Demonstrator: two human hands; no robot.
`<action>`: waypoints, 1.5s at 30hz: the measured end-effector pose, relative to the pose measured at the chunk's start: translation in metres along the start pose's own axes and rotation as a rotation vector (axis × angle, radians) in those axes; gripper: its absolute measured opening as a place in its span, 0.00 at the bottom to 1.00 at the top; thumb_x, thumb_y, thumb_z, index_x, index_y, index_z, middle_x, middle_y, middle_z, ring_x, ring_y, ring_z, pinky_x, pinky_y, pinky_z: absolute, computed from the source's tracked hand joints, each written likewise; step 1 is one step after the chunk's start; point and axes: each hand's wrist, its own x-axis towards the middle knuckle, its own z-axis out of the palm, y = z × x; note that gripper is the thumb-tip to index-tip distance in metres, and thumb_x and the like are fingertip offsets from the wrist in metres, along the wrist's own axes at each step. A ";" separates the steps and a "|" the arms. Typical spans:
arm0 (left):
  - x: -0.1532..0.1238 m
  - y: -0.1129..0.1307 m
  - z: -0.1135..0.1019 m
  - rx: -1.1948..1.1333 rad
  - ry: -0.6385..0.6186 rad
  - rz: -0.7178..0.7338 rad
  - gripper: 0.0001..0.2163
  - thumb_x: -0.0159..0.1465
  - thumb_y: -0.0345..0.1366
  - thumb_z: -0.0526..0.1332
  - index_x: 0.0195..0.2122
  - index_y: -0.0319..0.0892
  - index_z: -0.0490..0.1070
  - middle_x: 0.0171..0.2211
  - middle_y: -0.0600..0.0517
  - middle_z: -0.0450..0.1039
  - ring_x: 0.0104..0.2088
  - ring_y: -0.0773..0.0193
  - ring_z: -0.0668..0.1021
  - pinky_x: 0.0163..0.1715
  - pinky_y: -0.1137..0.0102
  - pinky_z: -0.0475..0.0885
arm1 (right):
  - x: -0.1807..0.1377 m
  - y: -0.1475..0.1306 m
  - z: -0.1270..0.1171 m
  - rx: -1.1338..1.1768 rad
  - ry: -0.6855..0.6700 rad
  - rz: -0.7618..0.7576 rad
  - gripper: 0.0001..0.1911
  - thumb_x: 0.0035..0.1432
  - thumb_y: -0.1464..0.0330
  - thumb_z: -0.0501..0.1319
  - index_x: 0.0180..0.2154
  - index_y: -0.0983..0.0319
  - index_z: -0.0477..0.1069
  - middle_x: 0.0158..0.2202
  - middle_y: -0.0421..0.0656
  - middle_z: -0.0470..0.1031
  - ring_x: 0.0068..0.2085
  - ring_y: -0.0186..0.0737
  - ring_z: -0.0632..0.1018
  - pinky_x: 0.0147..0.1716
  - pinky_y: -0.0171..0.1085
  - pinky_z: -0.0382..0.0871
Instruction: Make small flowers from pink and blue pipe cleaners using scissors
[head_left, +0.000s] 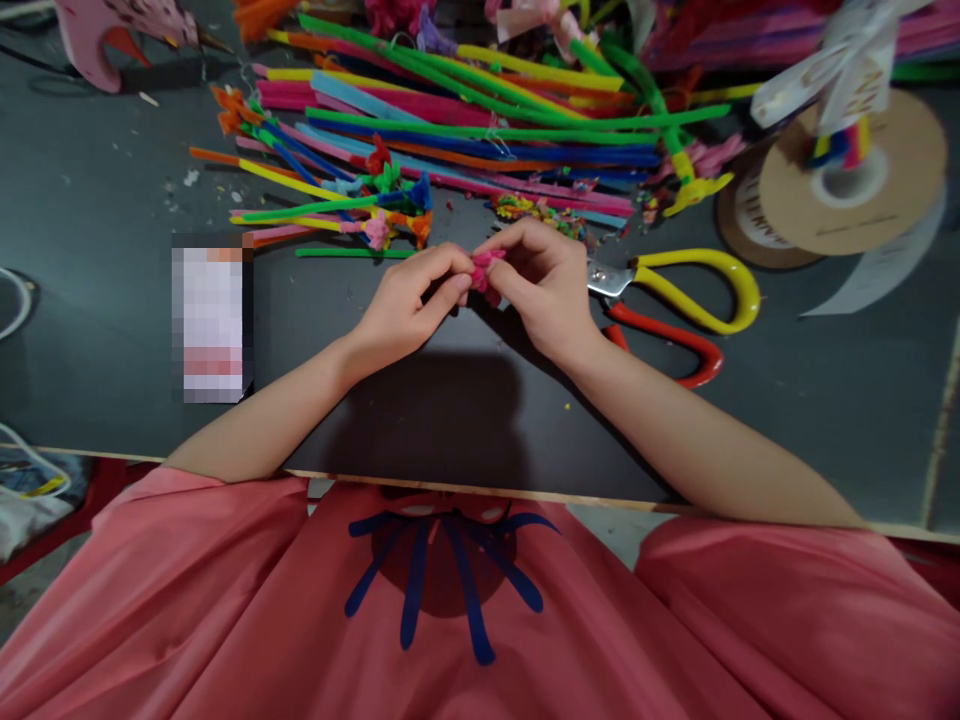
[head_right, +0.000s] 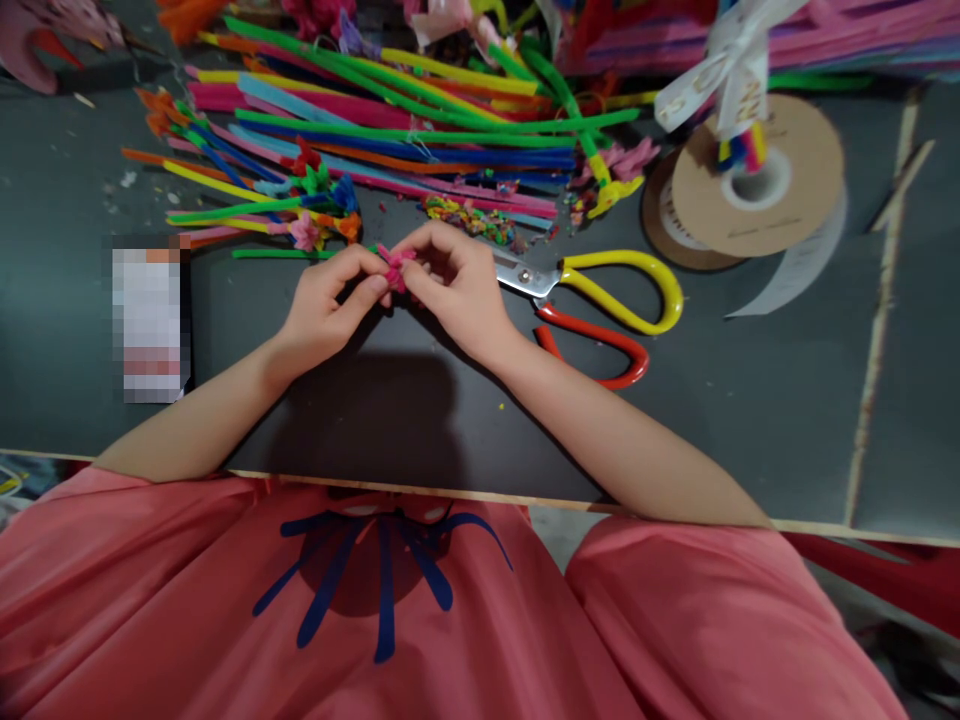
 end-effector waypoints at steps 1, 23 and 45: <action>0.000 0.000 0.000 -0.024 0.014 -0.010 0.08 0.66 0.38 0.53 0.32 0.43 0.67 0.27 0.56 0.71 0.30 0.75 0.73 0.33 0.76 0.67 | 0.000 0.000 -0.001 0.009 -0.002 -0.006 0.11 0.53 0.57 0.63 0.31 0.59 0.71 0.28 0.37 0.72 0.27 0.29 0.73 0.26 0.33 0.69; 0.001 -0.001 0.002 -0.021 0.122 -0.133 0.14 0.64 0.47 0.53 0.29 0.44 0.64 0.25 0.55 0.65 0.25 0.74 0.66 0.26 0.73 0.64 | -0.001 -0.002 0.000 -0.138 -0.049 -0.098 0.15 0.54 0.53 0.61 0.35 0.57 0.68 0.31 0.39 0.70 0.31 0.31 0.70 0.30 0.36 0.69; 0.001 0.000 -0.001 -0.134 0.024 -0.074 0.10 0.65 0.40 0.54 0.29 0.42 0.66 0.25 0.57 0.65 0.26 0.78 0.66 0.27 0.77 0.60 | 0.001 0.003 0.001 -0.011 -0.005 -0.085 0.13 0.54 0.59 0.63 0.30 0.62 0.69 0.25 0.35 0.70 0.25 0.25 0.71 0.23 0.30 0.64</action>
